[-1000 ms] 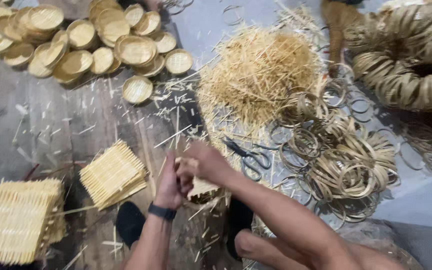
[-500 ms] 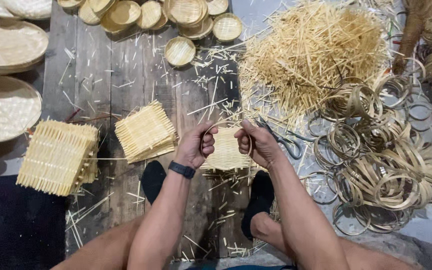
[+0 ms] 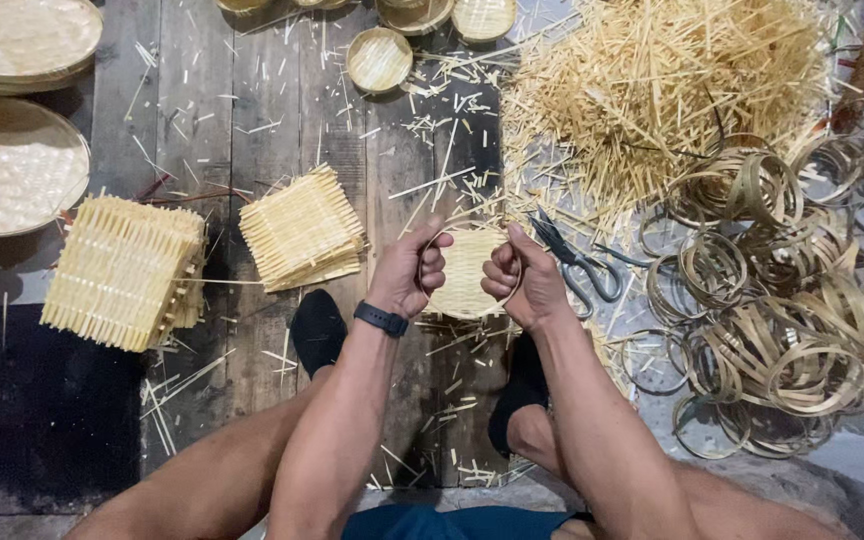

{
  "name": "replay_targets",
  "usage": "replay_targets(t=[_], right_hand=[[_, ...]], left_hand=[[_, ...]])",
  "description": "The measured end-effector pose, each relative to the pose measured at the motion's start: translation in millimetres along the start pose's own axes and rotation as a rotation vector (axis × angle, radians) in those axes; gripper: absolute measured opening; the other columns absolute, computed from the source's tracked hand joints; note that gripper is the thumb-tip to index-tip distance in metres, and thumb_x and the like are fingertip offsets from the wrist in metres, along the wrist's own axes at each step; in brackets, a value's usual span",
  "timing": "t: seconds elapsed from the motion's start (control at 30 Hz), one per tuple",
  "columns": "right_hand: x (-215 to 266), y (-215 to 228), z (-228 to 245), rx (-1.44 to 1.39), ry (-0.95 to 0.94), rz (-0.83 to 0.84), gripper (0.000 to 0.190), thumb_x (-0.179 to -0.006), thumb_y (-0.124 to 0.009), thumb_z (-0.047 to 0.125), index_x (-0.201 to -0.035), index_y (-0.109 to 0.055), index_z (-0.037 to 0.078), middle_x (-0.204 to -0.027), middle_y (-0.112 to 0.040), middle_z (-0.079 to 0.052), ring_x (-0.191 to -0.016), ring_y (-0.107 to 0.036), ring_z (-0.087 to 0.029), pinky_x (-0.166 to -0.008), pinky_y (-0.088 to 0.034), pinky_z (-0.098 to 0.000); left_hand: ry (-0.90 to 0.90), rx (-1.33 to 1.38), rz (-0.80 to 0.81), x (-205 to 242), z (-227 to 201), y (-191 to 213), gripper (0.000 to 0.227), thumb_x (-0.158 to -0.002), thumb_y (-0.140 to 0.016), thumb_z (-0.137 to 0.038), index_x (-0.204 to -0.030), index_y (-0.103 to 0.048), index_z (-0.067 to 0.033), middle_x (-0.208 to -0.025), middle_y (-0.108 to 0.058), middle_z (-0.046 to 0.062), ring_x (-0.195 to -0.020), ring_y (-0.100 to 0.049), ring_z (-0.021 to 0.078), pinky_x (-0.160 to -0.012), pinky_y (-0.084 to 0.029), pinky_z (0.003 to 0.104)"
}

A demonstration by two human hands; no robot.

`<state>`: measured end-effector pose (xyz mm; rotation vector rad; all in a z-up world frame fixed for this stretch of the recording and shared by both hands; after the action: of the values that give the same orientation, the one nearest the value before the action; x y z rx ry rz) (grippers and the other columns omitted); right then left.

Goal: The person sits on the floor and weaves small, round bamboo bowls. They place a circular bamboo ring onto a square woven mat, press it down, and use shears to trim the excess mat material around the ring's edge. The finished bowls are stacked nearby.

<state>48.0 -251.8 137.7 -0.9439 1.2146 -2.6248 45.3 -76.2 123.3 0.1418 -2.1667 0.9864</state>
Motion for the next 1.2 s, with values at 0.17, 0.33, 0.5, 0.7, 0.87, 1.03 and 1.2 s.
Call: replay_targets(t=[0.17, 0.33, 0.5, 0.7, 0.87, 1.03, 1.2], right_hand=[[-7.3, 12.3, -3.4, 0.034, -0.013, -0.146, 0.049, -0.093, -0.075, 0.036, -0.060, -0.050, 0.011, -0.050, -0.034, 0.003, -0.043, -0.028, -0.009, -0.040, -0.023, -0.0250], [-14.0, 23.2, -5.1, 0.050, -0.052, -0.154, 0.039, -0.088, -0.077, 0.031, -0.067, -0.047, 0.018, -0.050, -0.034, 0.006, -0.041, -0.027, -0.007, -0.035, -0.021, -0.0240], [-9.1, 32.7, -1.8, 0.196, 0.009, -0.156, 0.037, -0.099, -0.075, 0.033, -0.086, -0.056, 0.003, -0.059, -0.043, 0.002, -0.050, -0.041, -0.010, -0.046, -0.037, -0.0247], [-15.8, 56.4, 4.8, 0.774, 0.156, -0.273, 0.024, -0.083, -0.078, 0.011, -0.103, -0.069, 0.001, -0.077, -0.068, -0.002, -0.062, -0.064, -0.011, -0.053, -0.055, -0.0259], [-28.4, 77.7, -4.2, 1.046, 0.191, -0.514, 0.020, -0.082, -0.081, 0.013, -0.095, -0.075, -0.001, -0.080, -0.074, -0.008, -0.067, -0.069, -0.013, -0.057, -0.059, -0.0283], [-36.0, 92.3, -17.2, 1.389, 0.276, -0.621, 0.024, -0.079, -0.082, 0.020, -0.097, -0.081, 0.004, -0.084, -0.078, -0.011, -0.075, -0.074, -0.020, -0.073, -0.058, -0.0345], [-41.2, 106.5, -25.2, 1.420, 0.319, -0.636, 0.027, -0.078, -0.083, 0.023, -0.099, -0.081, 0.008, -0.086, -0.078, -0.013, -0.078, -0.076, -0.025, -0.078, -0.059, -0.0362]], left_hand=[[-0.010, 0.214, 0.013, -10.1, 22.1, 11.2, 0.038, -0.093, -0.072, -0.028, -0.065, -0.057, -0.0086, -0.047, -0.034, -0.006, -0.038, -0.029, 0.0068, -0.033, -0.021, 0.022], [0.027, 0.256, -0.020, -23.5, 32.7, 26.5, 0.041, -0.091, -0.075, -0.025, -0.058, -0.054, -0.0111, -0.044, -0.032, -0.006, -0.034, -0.028, 0.0072, -0.030, -0.020, 0.022], [-0.011, 0.235, -0.008, -24.4, 32.9, 31.7, 0.036, -0.093, -0.075, -0.029, -0.069, -0.060, -0.0065, -0.048, -0.036, -0.006, -0.038, -0.032, 0.0063, -0.033, -0.024, 0.021], [-0.125, 0.106, -0.085, -37.6, 35.6, 56.3, 0.030, -0.087, -0.073, -0.029, -0.099, -0.070, -0.0018, -0.057, -0.046, -0.004, -0.043, -0.042, 0.0055, -0.037, -0.035, 0.022], [-0.435, -0.582, -0.393, -54.1, 36.8, 99.3, 0.025, -0.079, -0.076, -0.017, -0.099, -0.071, -0.0034, -0.077, -0.071, 0.006, -0.061, -0.067, 0.0152, -0.053, -0.056, 0.030], [-0.568, -1.162, -0.502, -63.1, 40.1, 105.8, 0.023, -0.076, -0.081, -0.022, -0.092, -0.081, -0.0066, -0.081, -0.078, 0.011, -0.072, -0.075, 0.0202, -0.070, -0.059, 0.033], [-0.552, -1.241, -0.559, -52.3, 37.8, 94.7, 0.019, -0.076, -0.079, -0.022, -0.090, -0.083, -0.0094, -0.078, -0.076, 0.015, -0.073, -0.075, 0.0277, -0.072, -0.058, 0.037]])
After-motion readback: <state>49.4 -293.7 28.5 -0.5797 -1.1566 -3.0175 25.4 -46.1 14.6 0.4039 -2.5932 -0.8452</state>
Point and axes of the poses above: each hand's wrist, its own x-axis away from the middle knuckle, its own y-axis out of the back of the hand, z = x × y, the point moved 5 cm from there along -x, towards the middle knuckle
